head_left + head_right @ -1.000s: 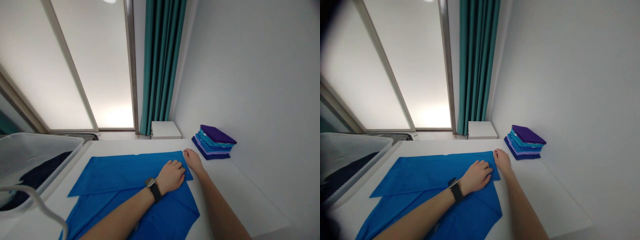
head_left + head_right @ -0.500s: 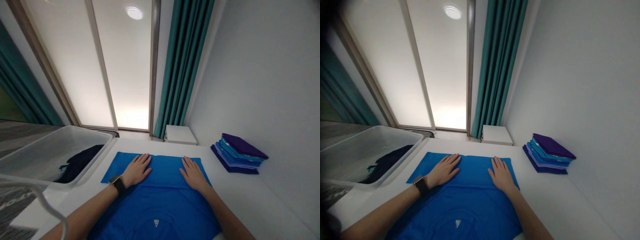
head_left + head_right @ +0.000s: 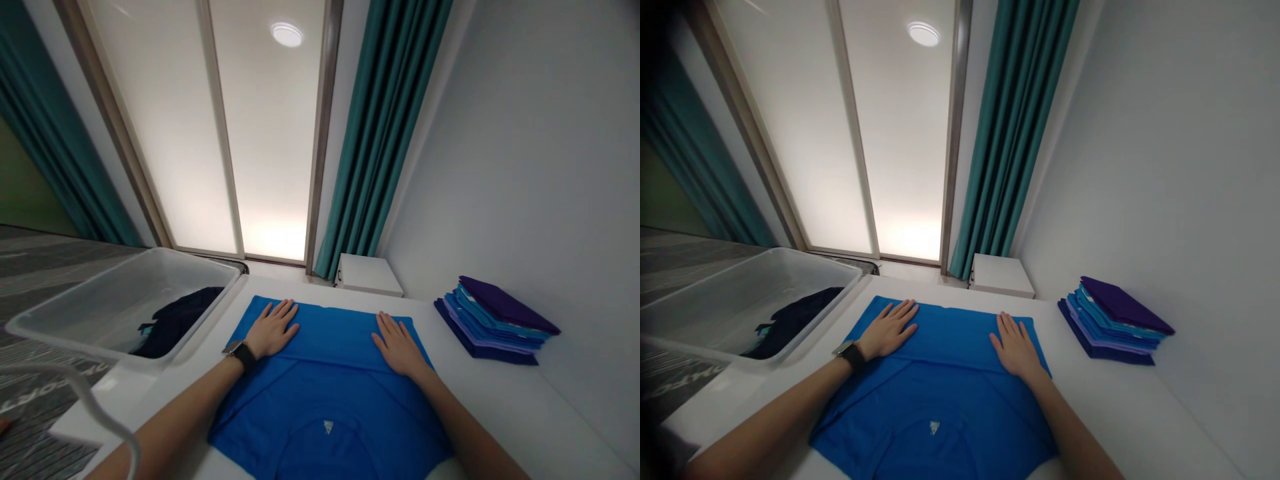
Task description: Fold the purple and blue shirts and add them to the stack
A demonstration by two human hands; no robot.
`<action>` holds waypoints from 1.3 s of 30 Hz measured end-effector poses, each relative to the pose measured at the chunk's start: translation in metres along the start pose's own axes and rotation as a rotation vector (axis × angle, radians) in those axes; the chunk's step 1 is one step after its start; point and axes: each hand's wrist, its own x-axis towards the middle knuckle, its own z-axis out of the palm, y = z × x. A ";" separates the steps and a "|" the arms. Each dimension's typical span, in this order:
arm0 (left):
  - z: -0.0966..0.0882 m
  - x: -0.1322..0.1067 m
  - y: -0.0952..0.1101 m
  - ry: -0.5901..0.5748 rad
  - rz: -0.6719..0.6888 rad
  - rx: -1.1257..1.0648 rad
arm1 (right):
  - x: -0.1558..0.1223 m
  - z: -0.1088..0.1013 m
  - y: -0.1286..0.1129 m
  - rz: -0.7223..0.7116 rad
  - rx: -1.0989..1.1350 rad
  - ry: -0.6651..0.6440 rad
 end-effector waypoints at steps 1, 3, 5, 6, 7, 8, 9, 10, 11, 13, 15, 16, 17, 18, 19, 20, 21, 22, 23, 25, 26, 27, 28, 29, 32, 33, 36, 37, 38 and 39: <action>0.000 0.004 -0.001 -0.004 -0.005 -0.002 | 0.004 -0.002 0.001 0.004 0.002 -0.010; 0.001 0.010 -0.003 -0.007 -0.012 -0.002 | 0.011 -0.004 0.002 0.010 0.007 -0.023; 0.003 0.015 -0.005 -0.005 -0.014 0.000 | 0.016 -0.005 0.003 0.007 0.007 -0.026; 0.004 0.016 -0.006 -0.002 -0.014 0.001 | 0.018 -0.005 0.004 0.006 0.004 -0.026; 0.005 0.018 -0.007 0.002 -0.011 0.001 | 0.018 -0.005 0.004 0.006 0.003 -0.026; 0.006 0.018 -0.008 0.006 -0.008 0.002 | 0.019 -0.005 0.004 0.007 0.003 -0.026; 0.007 0.019 -0.008 0.010 -0.002 0.002 | 0.018 -0.004 0.004 0.009 0.006 -0.024; 0.007 0.019 -0.009 0.015 0.004 0.003 | 0.018 -0.004 0.004 0.012 0.011 -0.021; 0.008 0.019 -0.010 0.019 0.011 0.004 | 0.017 -0.004 0.004 0.015 0.016 -0.017; 0.008 0.019 -0.012 0.021 0.023 0.003 | 0.016 -0.004 0.004 0.018 0.020 -0.008; 0.008 0.019 -0.014 0.026 0.033 0.000 | 0.016 -0.004 0.003 0.019 0.017 -0.010; 0.009 0.019 -0.014 0.028 0.036 -0.002 | 0.016 -0.004 0.003 0.019 0.016 -0.011; 0.009 0.020 -0.015 0.031 0.038 -0.004 | 0.017 -0.004 0.004 0.018 0.018 -0.012; 0.009 0.020 -0.015 0.034 0.040 -0.005 | 0.017 -0.003 0.004 0.018 0.020 -0.011; 0.009 0.021 -0.016 0.035 0.043 -0.006 | 0.017 -0.003 0.004 0.020 0.025 -0.011; 0.009 0.021 -0.016 0.034 0.047 -0.006 | 0.018 -0.002 0.005 0.021 0.030 -0.011; 0.009 0.022 -0.017 0.033 0.052 -0.006 | 0.018 -0.002 0.005 0.023 0.035 -0.014; 0.009 0.023 -0.017 0.030 0.057 -0.006 | 0.019 -0.001 0.006 0.023 0.040 -0.017; 0.008 0.024 -0.018 0.025 0.062 -0.006 | 0.020 -0.001 0.007 0.022 0.045 -0.021; 0.008 0.026 -0.019 0.013 0.067 -0.007 | 0.021 0.000 0.008 0.021 0.053 -0.025; 0.008 0.027 -0.019 0.007 0.065 -0.007 | 0.021 0.000 0.008 0.020 0.055 -0.026; 0.008 0.027 -0.019 0.004 0.063 -0.007 | 0.022 0.000 0.008 0.022 0.056 -0.027; 0.008 0.028 -0.019 0.002 0.060 -0.007 | 0.023 0.000 0.008 0.023 0.056 -0.027; 0.007 0.029 -0.019 -0.001 0.057 -0.007 | 0.023 0.000 0.008 0.026 0.057 -0.026; 0.006 0.029 -0.018 -0.010 0.055 -0.011 | 0.024 0.001 0.007 0.029 0.063 -0.019; 0.006 0.029 -0.017 -0.010 0.054 -0.010 | 0.024 0.001 0.007 0.027 0.066 -0.015; 0.003 0.027 -0.016 -0.001 0.045 0.016 | 0.023 0.002 0.010 0.024 0.064 -0.014; 0.002 0.026 -0.016 0.004 0.046 0.029 | 0.022 0.001 0.011 0.024 0.061 -0.017; 0.001 0.026 -0.015 0.006 0.048 0.039 | 0.022 0.000 0.011 0.024 0.057 -0.019; 0.000 0.027 -0.013 0.006 0.054 0.044 | 0.022 -0.001 0.010 0.023 0.054 -0.016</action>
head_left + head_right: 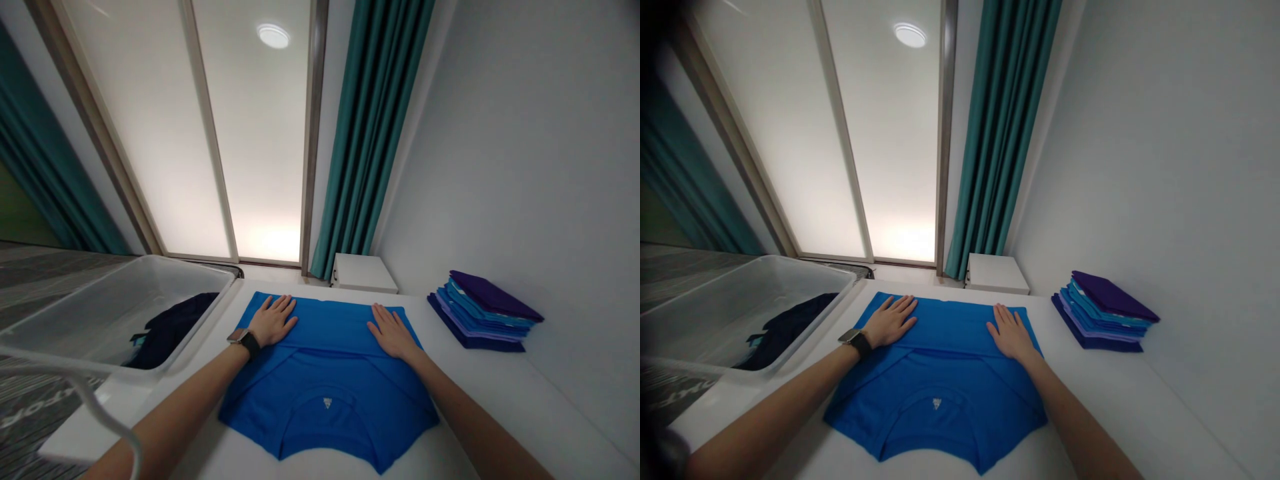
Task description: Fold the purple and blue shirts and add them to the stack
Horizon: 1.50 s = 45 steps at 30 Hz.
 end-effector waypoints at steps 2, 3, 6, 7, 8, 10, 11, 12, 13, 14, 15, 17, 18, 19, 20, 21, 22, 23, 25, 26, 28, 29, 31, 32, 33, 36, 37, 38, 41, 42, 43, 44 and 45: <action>-0.002 0.004 0.007 -0.001 0.017 -0.005 | 0.001 -0.004 -0.008 -0.014 -0.005 0.021; -0.003 0.007 0.013 0.000 0.028 -0.012 | 0.003 -0.006 -0.016 -0.030 -0.005 0.038; -0.002 0.022 0.039 0.021 0.078 -0.028 | 0.012 -0.013 -0.053 -0.104 0.016 0.080; 0.001 0.028 0.049 0.032 0.096 -0.034 | 0.015 -0.015 -0.067 -0.130 0.027 0.082; 0.004 0.033 0.058 0.039 0.107 -0.042 | 0.019 -0.016 -0.081 -0.156 0.038 0.078; 0.011 0.040 0.071 0.044 0.099 -0.052 | 0.025 -0.016 -0.103 -0.168 0.058 0.060; 0.015 0.042 0.075 0.045 0.090 -0.055 | 0.027 -0.015 -0.110 -0.154 0.066 0.043; 0.019 0.043 0.077 0.049 0.079 -0.057 | 0.028 -0.014 -0.114 -0.140 0.073 0.029; 0.021 0.043 0.078 0.055 0.071 -0.058 | 0.029 -0.012 -0.115 -0.128 0.078 0.019; 0.023 0.043 0.078 0.059 0.066 -0.061 | 0.029 -0.010 -0.113 -0.120 0.080 0.014; 0.024 0.042 0.078 0.061 0.063 -0.064 | 0.029 -0.008 -0.111 -0.118 0.081 0.014; 0.023 0.041 0.077 0.051 0.057 -0.070 | 0.028 -0.006 -0.102 -0.116 0.077 0.019; 0.021 0.040 0.076 0.041 0.054 -0.072 | 0.027 -0.006 -0.097 -0.111 0.073 0.020; 0.020 0.040 0.077 0.032 0.049 -0.075 | 0.026 -0.005 -0.091 -0.108 0.068 0.020; 0.018 0.040 0.077 0.027 0.045 -0.077 | 0.025 -0.005 -0.085 -0.108 0.063 0.022; 0.017 0.040 0.077 0.025 0.043 -0.080 | 0.024 -0.005 -0.078 -0.109 0.059 0.026; 0.017 0.040 0.077 0.025 0.042 -0.083 | 0.023 -0.005 -0.071 -0.111 0.054 0.030; 0.017 0.040 0.078 0.026 0.042 -0.085 | 0.021 -0.005 -0.062 -0.111 0.048 0.033; 0.017 0.041 0.077 0.026 0.043 -0.089 | 0.017 -0.004 -0.044 -0.096 0.032 0.035; 0.018 0.041 0.077 0.025 0.045 -0.091 | 0.014 -0.003 -0.034 -0.077 0.021 0.033; 0.018 0.041 0.077 0.025 0.049 -0.095 | 0.009 -0.001 -0.016 -0.023 -0.003 0.033; 0.018 0.041 0.077 0.025 0.051 -0.097 | 0.007 0.000 -0.008 0.012 -0.012 0.034; 0.018 0.040 0.077 0.022 0.049 -0.097 | 0.003 0.003 0.005 0.084 -0.022 0.037; 0.018 0.040 0.077 0.019 0.048 -0.096 | 0.002 0.004 0.009 0.111 -0.021 0.041; 0.017 0.040 0.077 0.018 0.047 -0.096 | 0.001 0.006 0.013 0.129 -0.018 0.047; 0.017 0.040 0.077 0.022 0.051 -0.097 | 0.001 0.009 0.017 0.136 -0.008 0.071; 0.018 0.040 0.076 0.023 0.053 -0.097 | 0.001 0.010 0.017 0.131 -0.006 0.076; 0.018 0.040 0.076 0.023 0.053 -0.096 | 0.001 0.010 0.017 0.128 -0.005 0.078; 0.017 0.038 0.077 0.020 0.044 -0.098 | 0.001 0.010 0.017 0.125 -0.009 0.074; 0.016 0.037 0.077 0.018 0.038 -0.102 | 0.000 0.009 0.017 0.128 -0.012 0.072; 0.015 0.035 0.076 0.016 0.027 -0.104 | 0.000 0.009 0.017 0.130 -0.014 0.071; 0.013 0.033 0.075 0.017 0.013 -0.103 | 0.000 0.009 0.017 0.131 -0.017 0.070; 0.012 0.030 0.072 0.022 0.000 -0.097 | 0.000 0.010 0.017 0.133 -0.019 0.069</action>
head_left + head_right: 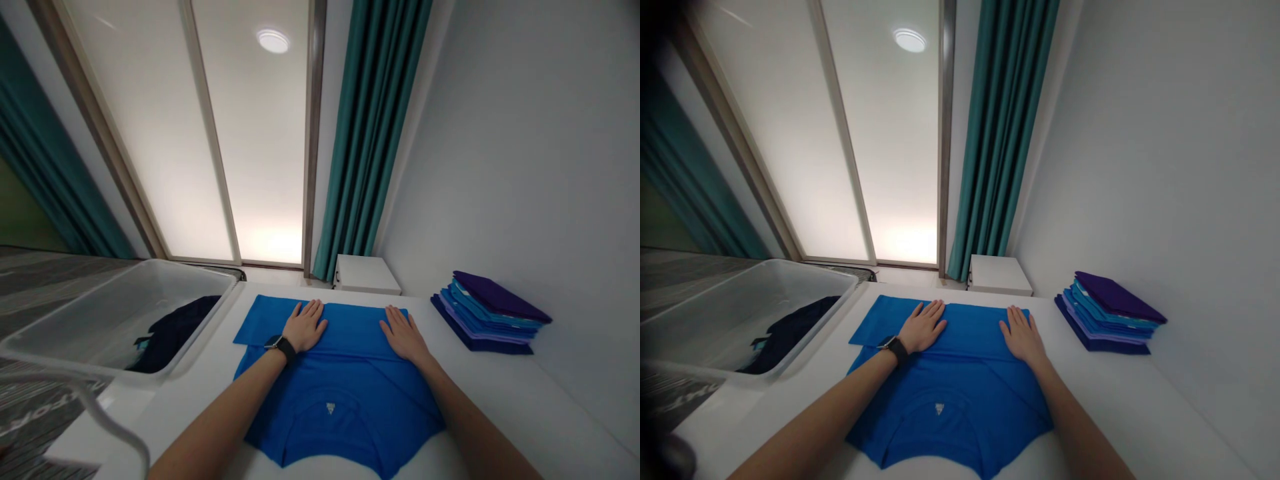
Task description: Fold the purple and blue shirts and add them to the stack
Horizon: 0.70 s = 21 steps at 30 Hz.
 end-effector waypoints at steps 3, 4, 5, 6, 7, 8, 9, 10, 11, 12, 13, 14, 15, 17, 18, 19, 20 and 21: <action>-0.008 -0.011 -0.018 0.024 -0.034 0.046 | 0.001 0.002 0.000 0.007 -0.007 -0.004; -0.011 -0.016 -0.026 0.022 -0.051 0.063 | 0.001 0.003 0.000 0.010 -0.010 -0.005; -0.014 -0.021 -0.036 0.013 -0.073 0.078 | 0.001 0.003 0.000 0.013 -0.013 -0.004; -0.017 -0.026 -0.046 -0.002 -0.106 0.089 | 0.002 0.004 0.000 0.014 -0.015 -0.002; -0.020 -0.031 -0.056 -0.019 -0.143 0.095 | 0.002 0.005 0.000 0.014 -0.015 0.001; -0.023 -0.036 -0.066 -0.030 -0.176 0.098 | 0.002 0.005 0.000 0.014 -0.013 0.003; -0.026 -0.040 -0.075 -0.036 -0.209 0.098 | 0.002 0.006 0.001 0.015 -0.010 0.004; -0.028 -0.044 -0.082 -0.040 -0.243 0.098 | 0.002 0.006 0.001 0.015 -0.006 0.004; -0.030 -0.048 -0.088 -0.046 -0.276 0.096 | 0.002 0.006 0.001 0.015 -0.001 0.004; -0.031 -0.051 -0.093 -0.051 -0.305 0.093 | 0.002 0.006 0.001 0.016 0.005 0.004; -0.031 -0.053 -0.096 -0.055 -0.330 0.089 | 0.002 0.006 0.001 0.016 0.011 0.006; -0.031 -0.054 -0.099 -0.054 -0.351 0.087 | 0.003 0.006 0.002 0.015 0.017 0.010; -0.030 -0.055 -0.101 -0.048 -0.368 0.086 | 0.003 0.006 0.002 0.013 0.020 0.013; -0.027 -0.056 -0.102 -0.026 -0.396 0.091 | 0.003 0.006 0.001 0.013 0.018 0.016; -0.025 -0.056 -0.103 -0.016 -0.408 0.093 | 0.003 0.005 0.001 0.014 0.013 0.012; -0.023 -0.056 -0.103 -0.009 -0.418 0.095 | 0.003 0.005 0.001 0.016 0.006 0.006; -0.022 -0.056 -0.103 -0.005 -0.426 0.097 | 0.004 0.005 0.001 0.018 -0.001 -0.002; -0.020 -0.056 -0.103 -0.004 -0.431 0.099 | 0.004 0.005 0.001 0.018 -0.007 -0.010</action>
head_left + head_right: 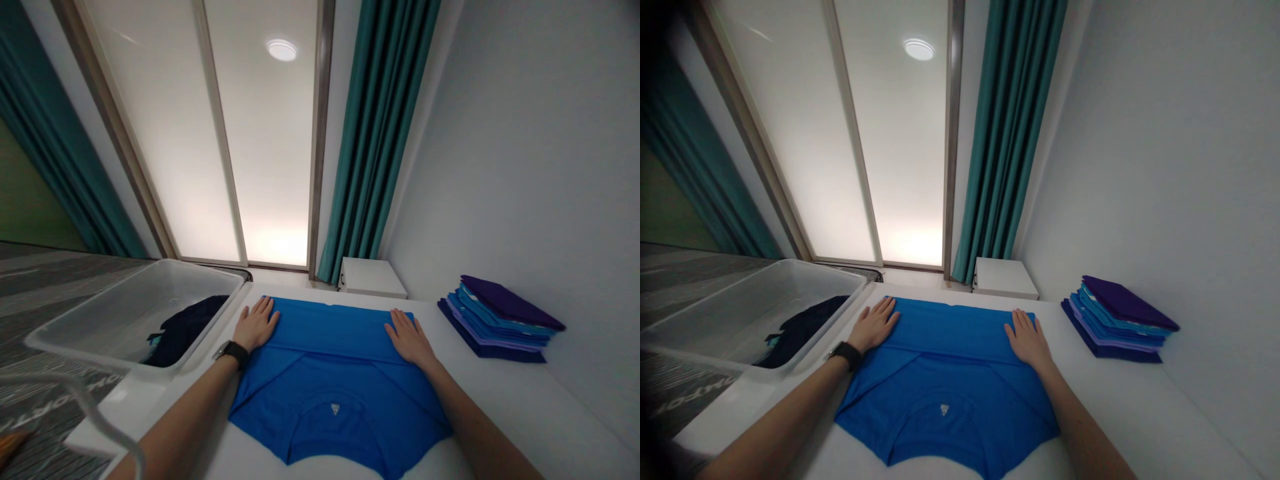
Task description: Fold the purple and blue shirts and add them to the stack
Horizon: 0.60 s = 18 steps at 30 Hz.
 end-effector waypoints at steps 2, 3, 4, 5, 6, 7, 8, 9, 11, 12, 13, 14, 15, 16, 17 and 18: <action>0.001 0.000 0.000 0.000 -0.002 0.011 | 0.000 0.000 0.000 -0.003 -0.004 -0.007; 0.000 0.001 -0.001 -0.001 0.007 0.021 | 0.001 -0.001 0.000 -0.004 -0.002 -0.006; -0.001 0.002 -0.001 0.000 0.028 0.032 | 0.001 -0.001 0.000 -0.004 0.000 -0.003; -0.003 0.004 -0.002 0.002 0.061 0.044 | 0.001 -0.001 -0.001 -0.004 0.002 0.001; -0.006 0.007 -0.003 0.004 0.101 0.057 | 0.001 -0.001 -0.001 -0.004 0.003 0.005; -0.008 0.010 -0.004 0.004 0.146 0.067 | 0.000 -0.001 -0.001 -0.005 0.003 0.008; -0.011 0.015 -0.006 0.002 0.187 0.075 | 0.000 -0.001 -0.001 -0.007 0.003 0.009; -0.014 0.021 -0.007 -0.005 0.223 0.080 | 0.000 -0.002 -0.001 -0.009 0.003 0.008; -0.021 0.035 -0.009 -0.035 0.277 0.085 | 0.000 -0.002 -0.001 -0.011 0.001 0.009; -0.025 0.043 -0.009 -0.056 0.299 0.086 | 0.000 -0.002 -0.002 -0.010 0.001 0.011; -0.028 0.051 -0.010 -0.079 0.322 0.088 | 0.000 -0.002 -0.002 -0.008 0.002 0.014; -0.031 0.059 -0.010 -0.105 0.341 0.090 | -0.001 -0.003 -0.002 -0.006 0.004 0.017; -0.034 0.066 -0.010 -0.130 0.358 0.091 | -0.001 -0.003 -0.003 -0.003 0.010 0.017; -0.037 0.073 -0.010 -0.156 0.373 0.092 | -0.001 -0.004 -0.003 0.001 0.017 0.015; -0.040 0.080 -0.010 -0.181 0.385 0.092 | -0.001 -0.005 -0.003 0.005 0.025 0.011; -0.042 0.086 -0.011 -0.206 0.394 0.091 | -0.002 -0.005 -0.004 0.009 0.032 0.008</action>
